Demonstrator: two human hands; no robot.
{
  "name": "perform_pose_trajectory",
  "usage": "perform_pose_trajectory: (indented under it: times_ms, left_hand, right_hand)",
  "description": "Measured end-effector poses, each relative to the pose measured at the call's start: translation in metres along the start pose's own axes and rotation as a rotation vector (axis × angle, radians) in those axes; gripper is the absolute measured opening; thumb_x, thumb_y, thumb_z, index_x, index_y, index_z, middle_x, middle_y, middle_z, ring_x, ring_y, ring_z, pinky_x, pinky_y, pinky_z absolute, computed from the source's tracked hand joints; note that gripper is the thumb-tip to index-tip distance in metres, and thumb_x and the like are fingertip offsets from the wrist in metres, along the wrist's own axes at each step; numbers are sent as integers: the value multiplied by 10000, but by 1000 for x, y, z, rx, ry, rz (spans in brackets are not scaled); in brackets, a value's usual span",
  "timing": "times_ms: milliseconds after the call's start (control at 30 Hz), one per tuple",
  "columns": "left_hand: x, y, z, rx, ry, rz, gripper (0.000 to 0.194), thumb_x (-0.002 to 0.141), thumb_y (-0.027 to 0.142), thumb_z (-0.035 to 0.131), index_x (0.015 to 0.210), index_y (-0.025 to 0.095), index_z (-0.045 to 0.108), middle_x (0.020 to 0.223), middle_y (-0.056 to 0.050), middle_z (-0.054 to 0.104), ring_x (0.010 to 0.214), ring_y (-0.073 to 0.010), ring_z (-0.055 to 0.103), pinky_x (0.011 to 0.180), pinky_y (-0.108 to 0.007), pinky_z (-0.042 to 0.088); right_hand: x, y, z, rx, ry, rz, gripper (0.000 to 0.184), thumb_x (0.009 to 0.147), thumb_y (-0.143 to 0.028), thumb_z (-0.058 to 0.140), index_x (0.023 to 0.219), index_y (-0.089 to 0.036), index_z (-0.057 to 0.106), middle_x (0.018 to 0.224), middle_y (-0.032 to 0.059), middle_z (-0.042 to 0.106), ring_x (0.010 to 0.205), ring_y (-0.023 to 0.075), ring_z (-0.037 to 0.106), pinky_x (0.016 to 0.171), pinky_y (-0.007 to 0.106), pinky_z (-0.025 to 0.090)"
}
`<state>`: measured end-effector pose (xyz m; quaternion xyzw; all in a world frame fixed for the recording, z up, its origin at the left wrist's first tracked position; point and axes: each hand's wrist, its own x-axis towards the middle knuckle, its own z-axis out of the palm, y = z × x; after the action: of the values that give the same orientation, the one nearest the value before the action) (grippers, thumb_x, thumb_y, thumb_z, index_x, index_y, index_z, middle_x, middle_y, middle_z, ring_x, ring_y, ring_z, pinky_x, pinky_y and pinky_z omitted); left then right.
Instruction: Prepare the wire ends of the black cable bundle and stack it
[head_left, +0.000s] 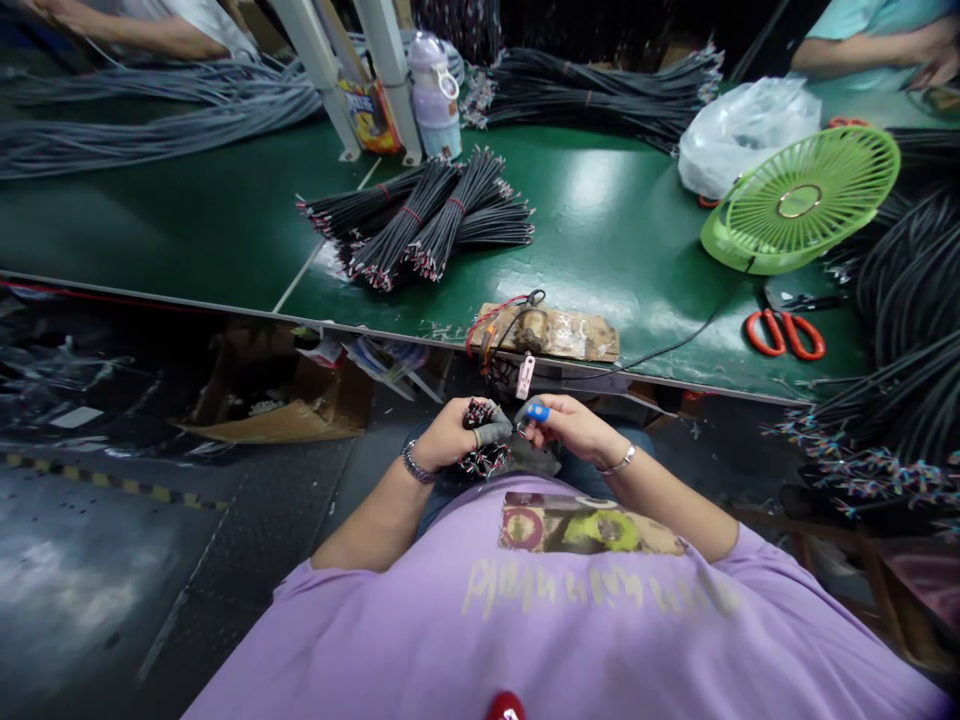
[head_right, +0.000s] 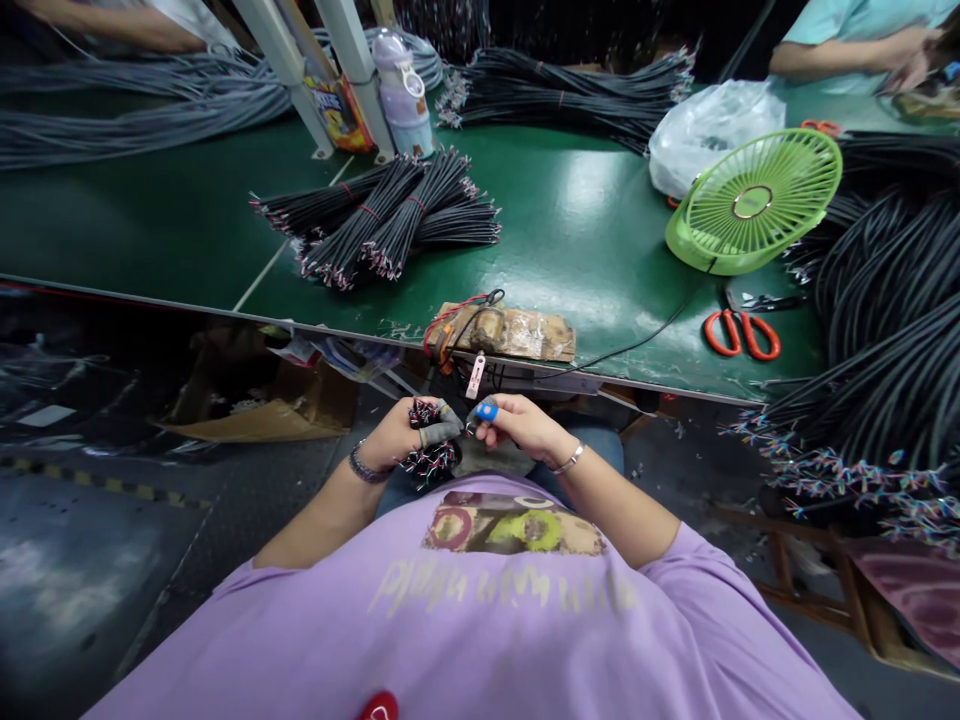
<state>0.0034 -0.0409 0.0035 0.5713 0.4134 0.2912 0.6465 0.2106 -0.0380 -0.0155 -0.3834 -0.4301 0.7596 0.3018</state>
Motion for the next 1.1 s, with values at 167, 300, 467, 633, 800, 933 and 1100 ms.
perform_pose_trajectory:
  times_ms: [167, 300, 467, 633, 800, 933, 1100]
  left_hand:
    - [1, 2, 0, 68, -15, 18, 252, 664, 310, 735, 786, 108, 645, 701, -35, 649, 621, -124, 573, 613, -240, 469]
    - [-3, 5, 1, 228, -38, 83, 204, 674, 264, 716, 796, 114, 650, 701, -29, 638, 625, -123, 559, 601, -233, 455]
    - [-4, 7, -2, 159, 2, 72, 190, 684, 263, 714, 791, 115, 660, 718, -40, 656, 641, -129, 583, 628, -242, 475]
    - [-1, 12, -1, -54, 127, 75, 219, 669, 290, 745, 783, 119, 668, 722, -43, 673, 627, -131, 597, 606, -246, 483]
    - [8, 15, 3, -122, 212, 118, 218, 638, 283, 768, 758, 125, 676, 686, -23, 669, 627, -133, 599, 624, -256, 482]
    - [13, 17, 6, -171, 231, 93, 222, 608, 264, 784, 741, 121, 679, 657, -16, 662, 600, -126, 591, 610, -253, 476]
    - [12, 21, 11, -239, 232, 66, 236, 579, 259, 800, 703, 117, 657, 619, -4, 643, 550, -111, 567, 560, -241, 464]
  right_hand:
    - [-4, -3, 6, -89, -4, -59, 268, 659, -362, 745, 687, -135, 603, 538, -20, 597, 465, 63, 501, 479, 187, 405]
    - [-4, -1, 12, -187, 49, -89, 210, 672, -302, 717, 632, -142, 588, 492, -35, 560, 434, 53, 443, 430, 177, 343]
    - [6, 1, 7, -60, 354, -148, 212, 673, -291, 709, 641, -166, 541, 492, -59, 529, 430, 51, 434, 436, 170, 392]
    - [16, -12, -1, 305, 89, 68, 402, 743, -555, 613, 814, -160, 585, 733, 33, 656, 507, 79, 510, 517, 251, 517]
    - [23, -15, 5, 123, 204, -150, 382, 681, -524, 707, 704, -163, 585, 609, -10, 601, 460, 58, 436, 451, 188, 414]
    - [29, -10, 9, 56, 348, -244, 463, 718, -623, 609, 652, -165, 586, 537, -16, 554, 454, 66, 433, 461, 196, 396]
    - [37, -10, 14, 368, 192, -46, 486, 727, -646, 590, 819, -171, 634, 683, 12, 634, 505, 80, 490, 525, 227, 467]
